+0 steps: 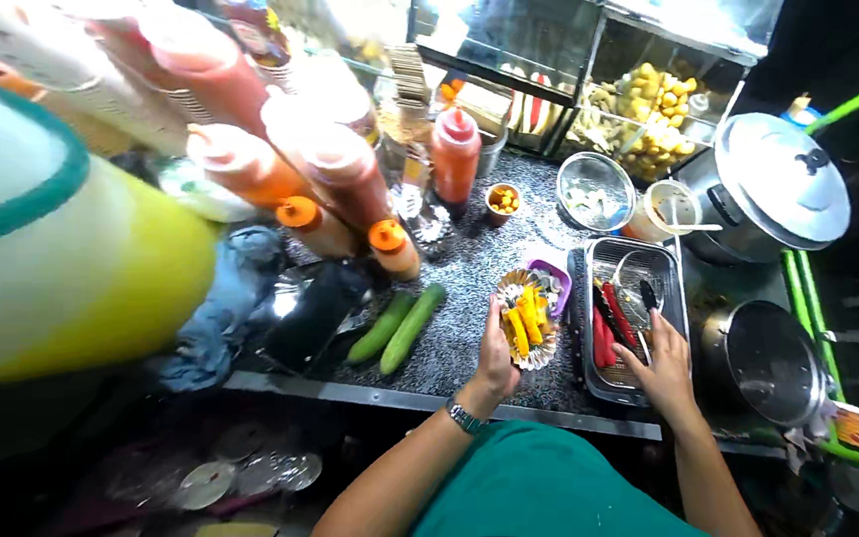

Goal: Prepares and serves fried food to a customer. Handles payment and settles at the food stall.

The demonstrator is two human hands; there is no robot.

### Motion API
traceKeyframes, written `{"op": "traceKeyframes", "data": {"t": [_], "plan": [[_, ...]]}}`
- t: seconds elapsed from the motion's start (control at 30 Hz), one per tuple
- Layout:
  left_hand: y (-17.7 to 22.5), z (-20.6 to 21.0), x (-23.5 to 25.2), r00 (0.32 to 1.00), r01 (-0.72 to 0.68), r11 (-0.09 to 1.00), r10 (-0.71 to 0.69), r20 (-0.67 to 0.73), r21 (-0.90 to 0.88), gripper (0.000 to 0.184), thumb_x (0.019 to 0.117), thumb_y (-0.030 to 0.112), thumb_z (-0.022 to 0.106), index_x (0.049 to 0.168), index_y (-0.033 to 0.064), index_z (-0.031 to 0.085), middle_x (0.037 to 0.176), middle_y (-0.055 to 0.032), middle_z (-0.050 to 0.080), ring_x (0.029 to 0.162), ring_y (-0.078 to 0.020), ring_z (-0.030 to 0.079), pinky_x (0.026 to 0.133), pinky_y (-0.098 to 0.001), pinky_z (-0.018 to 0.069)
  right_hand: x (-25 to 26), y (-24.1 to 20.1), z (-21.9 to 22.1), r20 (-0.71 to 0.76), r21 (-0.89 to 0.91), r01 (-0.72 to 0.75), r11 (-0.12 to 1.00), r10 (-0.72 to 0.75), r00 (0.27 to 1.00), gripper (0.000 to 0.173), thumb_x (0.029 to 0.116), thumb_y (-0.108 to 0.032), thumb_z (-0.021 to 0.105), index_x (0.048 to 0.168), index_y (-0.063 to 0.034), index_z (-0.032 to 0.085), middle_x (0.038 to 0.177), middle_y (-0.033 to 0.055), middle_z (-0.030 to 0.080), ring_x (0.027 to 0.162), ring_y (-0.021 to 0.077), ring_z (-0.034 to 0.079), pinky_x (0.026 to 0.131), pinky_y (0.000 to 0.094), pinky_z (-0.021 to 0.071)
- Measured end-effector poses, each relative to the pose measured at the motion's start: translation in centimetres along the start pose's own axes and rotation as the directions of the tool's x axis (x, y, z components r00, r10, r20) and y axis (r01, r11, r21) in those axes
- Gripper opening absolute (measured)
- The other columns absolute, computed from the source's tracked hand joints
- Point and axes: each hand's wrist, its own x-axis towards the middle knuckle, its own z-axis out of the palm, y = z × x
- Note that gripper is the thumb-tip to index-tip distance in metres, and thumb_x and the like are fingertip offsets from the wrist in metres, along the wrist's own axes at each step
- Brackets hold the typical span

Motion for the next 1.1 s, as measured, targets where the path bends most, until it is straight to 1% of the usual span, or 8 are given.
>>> {"op": "traceKeyframes", "data": {"t": [0.17, 0.33, 0.43, 0.53, 0.7, 0.8, 0.9, 1.1], "plan": [[5.9, -4.3, -3.7, 0.984, -0.14, 0.989, 0.132, -0.115, -0.056, 0.066, 0.1103, 0.048, 0.007, 0.135, 0.0048, 0.051, 0.107, -0.0169, 0.07, 0.094, -0.028, 0.072, 0.078, -0.0437, 0.0621, 6.6, -12.1, 2.7, 0.062, 0.227, 0.356, 0.907, -0.378, 0.924, 0.075, 0.0933, -0.041, 0.069, 0.149, 0.0048, 0.047, 0.15, 0.0302, 0.046, 0.132, 0.0438, 0.052, 0.106, 0.0566, 0.0462], [10.8, -8.8, -7.6, 0.926, -0.32, 0.945, 0.299, -0.229, -0.06, 0.068, 0.1097, 0.049, 0.006, 0.135, 0.0047, 0.051, 0.107, -0.016, 0.071, 0.093, -0.0278, 0.073, 0.076, -0.0436, 0.0634, 12.6, -25.6, 3.9, -0.013, 0.32, 0.676, 0.664, -0.71, 0.704, 0.064, 0.0933, -0.028, 0.073, 0.145, 0.0034, 0.052, 0.148, 0.0268, 0.049, 0.129, 0.0369, 0.056, 0.103, 0.0489, 0.0502], [12.9, -10.7, -9.4, 0.888, -0.387, 0.917, 0.343, -0.307, -0.094, 0.066, 0.1097, 0.05, 0.008, 0.133, 0.0061, 0.052, 0.105, -0.0145, 0.072, 0.091, -0.026, 0.074, 0.074, -0.0417, 0.0639, 16.5, -33.3, 4.2, -0.053, 0.339, 0.76, 0.555, -0.795, 0.605, 0.06, 0.0933, -0.026, 0.072, 0.143, 0.002, 0.055, 0.145, 0.0261, 0.051, 0.127, 0.0357, 0.057, 0.103, 0.0472, 0.0507], [14.4, -12.5, -10.6, 0.867, -0.407, 0.907, 0.345, -0.359, -0.111, 0.068, 0.109, 0.052, 0.008, 0.132, 0.0061, 0.052, 0.104, -0.0165, 0.072, 0.088, -0.0285, 0.074, 0.069, -0.0432, 0.0639, 20.1, -40.9, 5.1, 0.037, 0.332, 0.777, 0.534, -0.831, 0.555, 0.059, 0.0939, -0.026, 0.074, 0.143, 0.0003, 0.054, 0.139, 0.0244, 0.056, 0.121, 0.0347, 0.062, 0.099, 0.047, 0.0535], [16.4, -14.1, -11.5, 0.86, -0.409, 0.903, 0.333, -0.387, -0.131, 0.069, 0.1084, 0.054, 0.007, 0.128, 0.007, 0.054, 0.101, -0.0152, 0.073, 0.085, -0.0272, 0.075, 0.068, -0.0417, 0.0642, 25.5, -51.6, 10.3, 0.286, 0.25, 0.774, 0.582, -0.808, 0.516, 0.086, 0.085, -0.03, 0.085, 0.154, -0.0019, 0.041, 0.143, 0.0266, 0.053, 0.123, 0.0408, 0.059, 0.103, 0.0575, 0.0486], [16.8, -15.6, -11.6, 0.858, -0.435, 0.891, 0.366, -0.36, -0.132, 0.068, 0.1075, 0.056, 0.009, 0.127, 0.0087, 0.055, 0.103, -0.0134, 0.074, 0.09, -0.0267, 0.075, 0.073, -0.043, 0.064, 27.4, -55.2, 13.5, 0.398, 0.18, 0.775, 0.606, -0.765, 0.506, 0.106, 0.0776, -0.038, 0.09, 0.158, -0.0006, 0.032, 0.153, 0.0307, 0.042, 0.131, 0.0467, 0.054, 0.106, 0.0635, 0.0447], [17.4, -16.2, -12.0, 0.848, -0.461, 0.874, 0.382, -0.366, -0.156, 0.07, 0.107, 0.057, 0.007, 0.121, 0.0088, 0.056, 0.099, -0.0129, 0.075, 0.087, -0.0272, 0.075, 0.072, -0.0433, 0.064, 28.3, -56.4, 16.3, 0.434, 0.192, 0.751, 0.632, -0.741, 0.512, 0.114, 0.0703, -0.042, 0.094, 0.156, -0.0013, 0.032, 0.14, 0.0301, 0.054, 0.126, 0.0459, 0.057, 0.105, 0.0639, 0.0458], [17.6, -16.8, -12.3, 0.82, -0.497, 0.852, 0.399, -0.41, -0.164, 0.064, 0.1076, 0.056, 0.011, 0.124, 0.0099, 0.053, 0.102, -0.0134, 0.074, 0.09, -0.0281, 0.075, 0.072, -0.0443, 0.0639, 29.1, -55.5, 18.3, 0.304, 0.365, 0.715, 0.596, -0.803, 0.513, 0.095, 0.0633, -0.03, 0.096, 0.14, -0.0012, 0.049, 0.119, 0.0257, 0.066, 0.112, 0.0416, 0.065, 0.096, 0.0636, 0.051]]}}
